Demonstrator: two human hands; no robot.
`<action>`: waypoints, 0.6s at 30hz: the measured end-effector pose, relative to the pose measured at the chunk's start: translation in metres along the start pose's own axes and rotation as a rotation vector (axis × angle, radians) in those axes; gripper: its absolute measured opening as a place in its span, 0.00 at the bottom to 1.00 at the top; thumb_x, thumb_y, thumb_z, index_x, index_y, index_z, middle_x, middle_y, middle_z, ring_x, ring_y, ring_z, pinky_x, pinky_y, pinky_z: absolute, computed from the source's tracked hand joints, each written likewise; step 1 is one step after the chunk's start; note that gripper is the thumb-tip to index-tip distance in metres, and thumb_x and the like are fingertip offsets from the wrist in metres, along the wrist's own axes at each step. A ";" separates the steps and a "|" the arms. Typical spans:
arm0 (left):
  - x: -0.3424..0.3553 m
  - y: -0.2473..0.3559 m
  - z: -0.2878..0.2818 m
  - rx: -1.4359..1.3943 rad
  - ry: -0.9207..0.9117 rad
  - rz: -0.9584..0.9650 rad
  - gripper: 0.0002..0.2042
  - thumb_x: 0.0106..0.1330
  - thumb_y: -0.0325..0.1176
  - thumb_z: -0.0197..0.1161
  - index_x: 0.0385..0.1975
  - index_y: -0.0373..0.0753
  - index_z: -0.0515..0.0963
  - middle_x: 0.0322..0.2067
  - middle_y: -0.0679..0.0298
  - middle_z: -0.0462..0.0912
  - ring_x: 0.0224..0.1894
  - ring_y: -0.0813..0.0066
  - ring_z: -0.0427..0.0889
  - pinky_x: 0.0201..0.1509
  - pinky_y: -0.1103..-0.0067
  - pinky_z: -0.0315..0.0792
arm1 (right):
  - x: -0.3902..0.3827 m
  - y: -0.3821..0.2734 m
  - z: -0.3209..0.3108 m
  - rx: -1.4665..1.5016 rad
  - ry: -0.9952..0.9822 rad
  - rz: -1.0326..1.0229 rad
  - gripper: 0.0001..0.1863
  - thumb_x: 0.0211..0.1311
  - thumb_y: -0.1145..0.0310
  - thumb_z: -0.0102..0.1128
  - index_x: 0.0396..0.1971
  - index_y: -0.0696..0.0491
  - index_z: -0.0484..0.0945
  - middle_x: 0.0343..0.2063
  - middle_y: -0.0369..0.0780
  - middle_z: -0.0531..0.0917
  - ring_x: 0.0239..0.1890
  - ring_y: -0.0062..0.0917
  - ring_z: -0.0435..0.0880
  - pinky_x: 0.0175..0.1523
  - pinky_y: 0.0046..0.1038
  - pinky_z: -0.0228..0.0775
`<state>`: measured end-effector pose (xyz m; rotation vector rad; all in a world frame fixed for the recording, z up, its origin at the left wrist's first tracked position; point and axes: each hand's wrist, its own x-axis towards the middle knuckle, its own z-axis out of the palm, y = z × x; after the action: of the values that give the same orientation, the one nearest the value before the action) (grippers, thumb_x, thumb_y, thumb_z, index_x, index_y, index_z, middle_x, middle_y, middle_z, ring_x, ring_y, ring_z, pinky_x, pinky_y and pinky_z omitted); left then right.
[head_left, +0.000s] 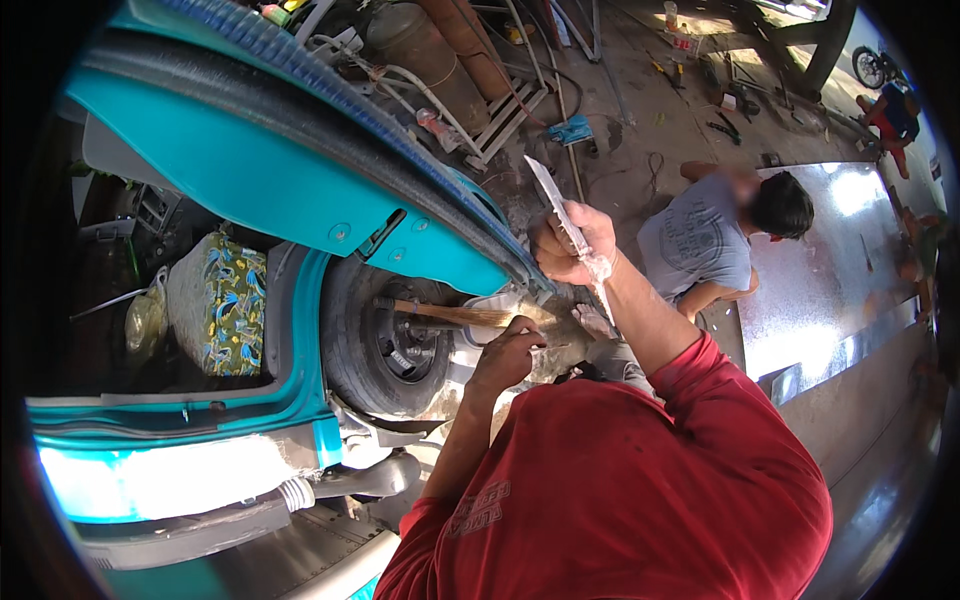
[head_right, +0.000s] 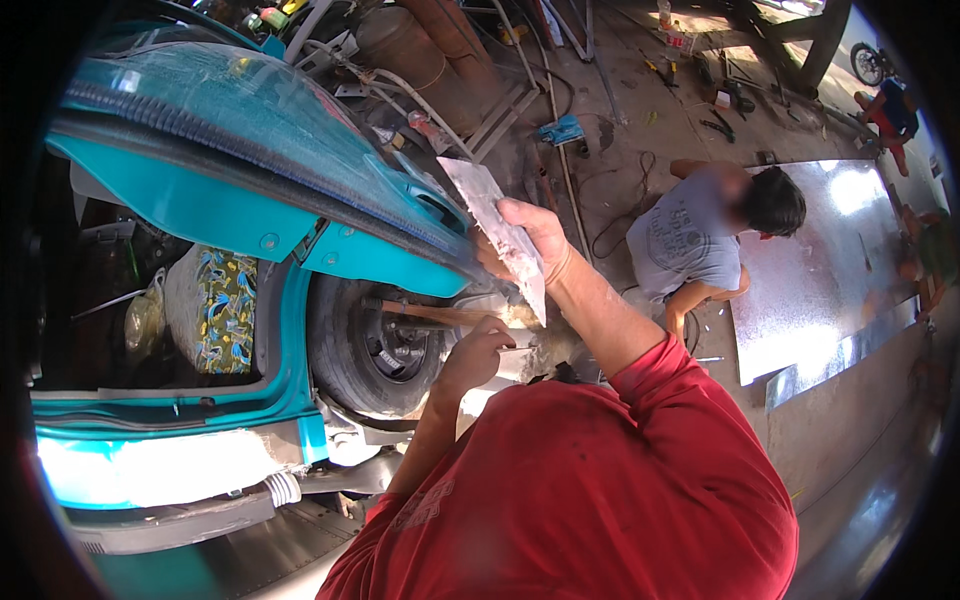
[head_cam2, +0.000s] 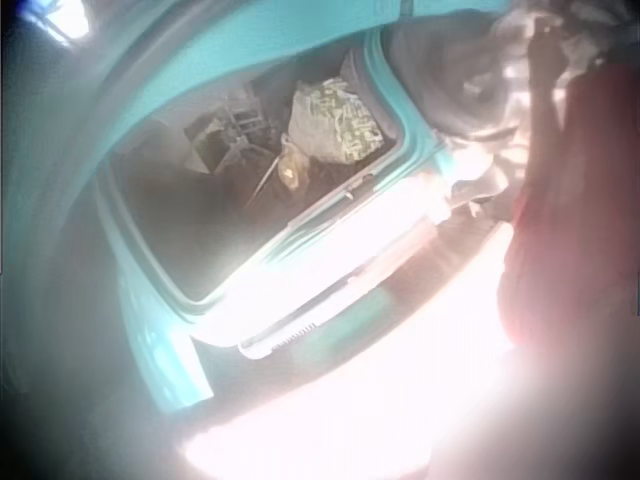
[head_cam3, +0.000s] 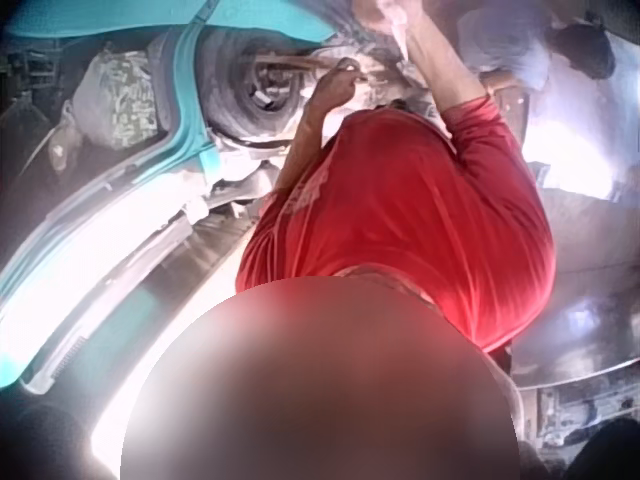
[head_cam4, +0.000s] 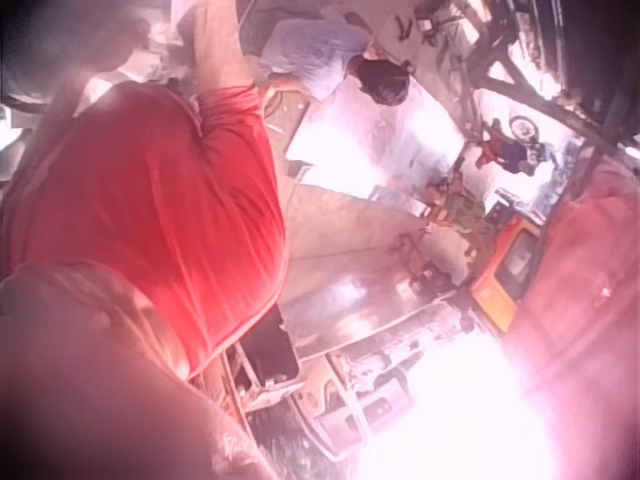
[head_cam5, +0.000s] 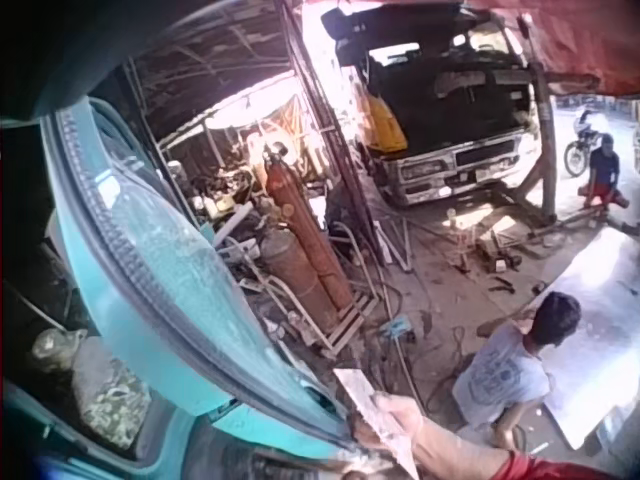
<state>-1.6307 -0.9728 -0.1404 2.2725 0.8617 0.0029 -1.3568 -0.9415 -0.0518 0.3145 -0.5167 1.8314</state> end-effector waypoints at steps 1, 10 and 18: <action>-0.008 -0.002 -0.004 0.010 0.012 -0.027 0.16 0.64 0.20 0.60 0.46 0.44 0.90 0.60 0.65 0.82 0.55 0.54 0.89 0.59 0.58 0.82 | 0.004 0.013 0.000 0.012 0.026 0.034 0.27 0.78 0.50 0.62 0.25 0.58 0.81 0.18 0.38 0.69 0.16 0.23 0.65 0.20 0.28 0.59; -0.099 -0.045 -0.020 0.137 0.055 -0.220 0.17 0.63 0.21 0.62 0.47 0.45 0.90 0.65 0.56 0.81 0.50 0.51 0.91 0.52 0.62 0.85 | 0.041 0.098 0.006 0.082 0.069 0.260 0.33 0.66 0.60 0.74 0.65 0.64 0.79 0.48 0.49 0.91 0.43 0.36 0.95 0.48 0.36 0.90; -0.134 -0.085 0.007 -0.619 0.446 0.025 0.13 0.69 0.29 0.65 0.51 0.38 0.86 0.49 0.54 0.87 0.48 0.53 0.89 0.54 0.60 0.83 | 0.076 0.174 0.025 0.056 0.094 0.398 0.26 0.76 0.61 0.66 0.66 0.61 0.79 0.58 0.46 0.88 0.58 0.35 0.90 0.64 0.41 0.82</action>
<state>-1.7828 -1.0095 -0.1664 1.7104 0.8958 0.7121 -1.5472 -0.9349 -0.0287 0.1691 -0.4884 2.2375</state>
